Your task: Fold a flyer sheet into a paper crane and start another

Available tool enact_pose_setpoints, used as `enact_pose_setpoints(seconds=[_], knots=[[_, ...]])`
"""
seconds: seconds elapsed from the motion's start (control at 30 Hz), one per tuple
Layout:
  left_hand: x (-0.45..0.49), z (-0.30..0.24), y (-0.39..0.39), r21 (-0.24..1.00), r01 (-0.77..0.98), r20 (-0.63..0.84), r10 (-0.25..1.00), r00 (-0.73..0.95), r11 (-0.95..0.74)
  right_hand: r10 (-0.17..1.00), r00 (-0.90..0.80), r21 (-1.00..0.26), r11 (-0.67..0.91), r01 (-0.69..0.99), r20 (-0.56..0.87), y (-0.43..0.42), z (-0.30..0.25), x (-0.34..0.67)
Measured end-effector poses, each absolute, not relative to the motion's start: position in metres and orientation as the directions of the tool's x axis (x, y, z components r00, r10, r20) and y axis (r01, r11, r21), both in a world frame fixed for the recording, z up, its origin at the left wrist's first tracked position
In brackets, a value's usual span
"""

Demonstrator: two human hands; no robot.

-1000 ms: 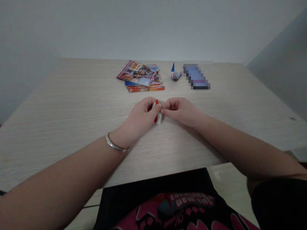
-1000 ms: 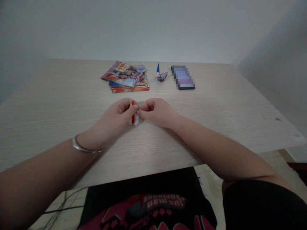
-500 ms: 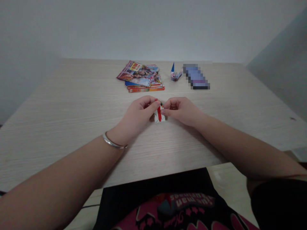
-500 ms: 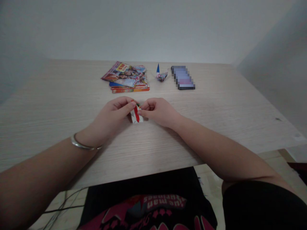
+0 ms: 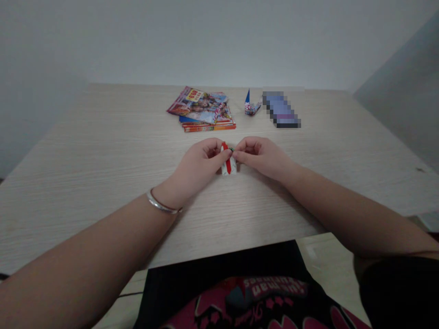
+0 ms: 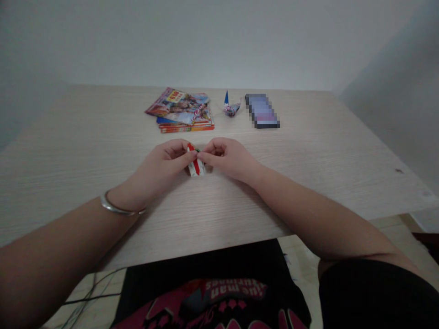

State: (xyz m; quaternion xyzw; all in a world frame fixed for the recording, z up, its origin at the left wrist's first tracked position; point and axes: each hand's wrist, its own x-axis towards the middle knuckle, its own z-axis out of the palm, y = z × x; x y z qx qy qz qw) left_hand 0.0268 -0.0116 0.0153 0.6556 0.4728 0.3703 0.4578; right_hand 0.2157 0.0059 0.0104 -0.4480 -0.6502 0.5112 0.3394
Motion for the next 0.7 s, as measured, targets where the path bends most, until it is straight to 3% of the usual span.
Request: enact_pose_setpoints(seconds=[0.3,0.7], knots=[[0.0261,0.0103,-0.0084,0.936,0.319,0.052,0.952,0.3,-0.152,0.955,-0.28,-0.911,0.199,0.361,0.098,0.0027,0.0162,0.2132],[0.0268,0.0139,-0.0125,0.949,0.28,0.057,0.953,0.299,-0.144,0.952,-0.283,-0.921,0.211,0.326,0.118,0.0041,0.0118,0.2149]])
